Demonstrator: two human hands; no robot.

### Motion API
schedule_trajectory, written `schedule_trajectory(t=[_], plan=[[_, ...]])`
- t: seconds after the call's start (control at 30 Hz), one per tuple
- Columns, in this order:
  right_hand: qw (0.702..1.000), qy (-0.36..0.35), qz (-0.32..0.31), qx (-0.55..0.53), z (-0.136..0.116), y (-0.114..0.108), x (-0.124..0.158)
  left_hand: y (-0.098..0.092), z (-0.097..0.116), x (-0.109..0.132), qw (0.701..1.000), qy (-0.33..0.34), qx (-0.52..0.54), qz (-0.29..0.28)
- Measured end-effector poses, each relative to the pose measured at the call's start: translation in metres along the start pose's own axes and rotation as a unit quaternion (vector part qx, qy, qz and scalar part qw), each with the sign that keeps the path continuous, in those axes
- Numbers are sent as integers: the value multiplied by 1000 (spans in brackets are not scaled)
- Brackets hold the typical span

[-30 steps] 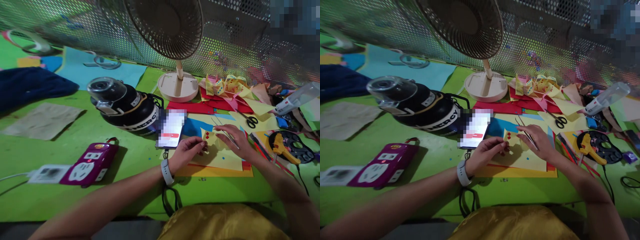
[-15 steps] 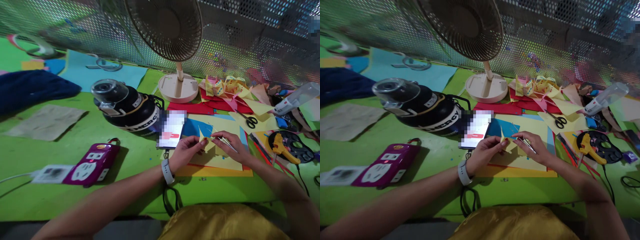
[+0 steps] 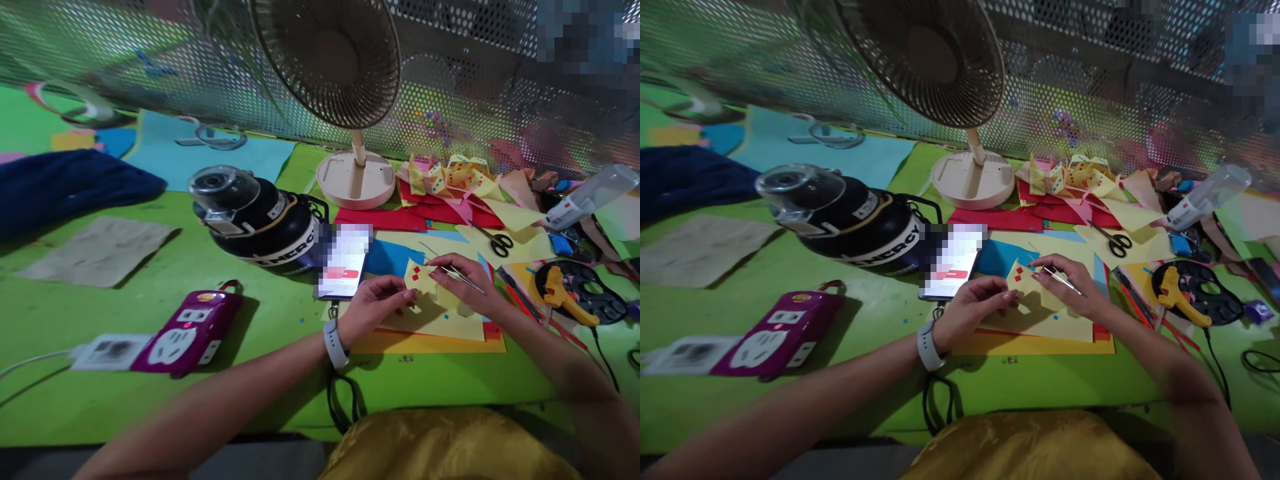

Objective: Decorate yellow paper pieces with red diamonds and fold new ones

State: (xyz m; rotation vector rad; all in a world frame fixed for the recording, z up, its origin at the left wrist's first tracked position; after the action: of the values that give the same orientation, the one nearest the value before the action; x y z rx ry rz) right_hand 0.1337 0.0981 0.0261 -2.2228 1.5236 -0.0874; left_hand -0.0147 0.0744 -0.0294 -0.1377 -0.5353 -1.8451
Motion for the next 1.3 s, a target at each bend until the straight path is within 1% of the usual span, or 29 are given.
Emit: schedule_trajectory(t=[0.1,0.27,0.4,0.47,0.6,0.8,0.87,0.97,1.07,1.17,1.3], plan=[[1000,-5,-15,6,-1,0,-1,0,-4,-1,1000,-5,-12,-4],[999,-15,-47,19,-6,3,-2,0,-7,-4,1000,-14,2,-20],[999,-19,-20,23,-7,2,-3,0,-7,-4,1000,-17,5,-5],[1000,-16,-19,17,-7,4,-2,1,-8,-3,1000,-17,-6,-2],[998,-25,-59,13,-10,14,-1,4,-9,-1,1000,-12,-27,-6],[997,-19,-67,41,-16,0,-5,4,-10,-1,999,-4,-36,-4],[995,-23,-83,45,-19,0,-6,5,-10,-1,999,-3,-41,-4],[994,-37,-99,41,-22,7,-4,5,-11,-1,999,4,-48,-6],[994,-46,-96,33,-20,14,-2,6,-11,-2,999,14,-50,-9],[995,-43,-83,24,-17,16,-2,7,-11,-2,999,15,-49,-16],[995,-39,-90,29,-16,16,-2,8,-11,-2,998,17,-57,-23]])
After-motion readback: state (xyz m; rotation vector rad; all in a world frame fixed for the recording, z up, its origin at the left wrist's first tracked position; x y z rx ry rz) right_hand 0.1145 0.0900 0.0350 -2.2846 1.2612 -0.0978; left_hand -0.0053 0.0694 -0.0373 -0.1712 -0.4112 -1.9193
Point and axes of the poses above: each hand's wrist, its own x-axis away from the middle knuckle, its own y-axis out of the palm, z = x × y, the point moved 9 cm from there along -x, towards the middle knuckle, and after that the axes turned 7 degrees about -y, right-handed, at the moved point
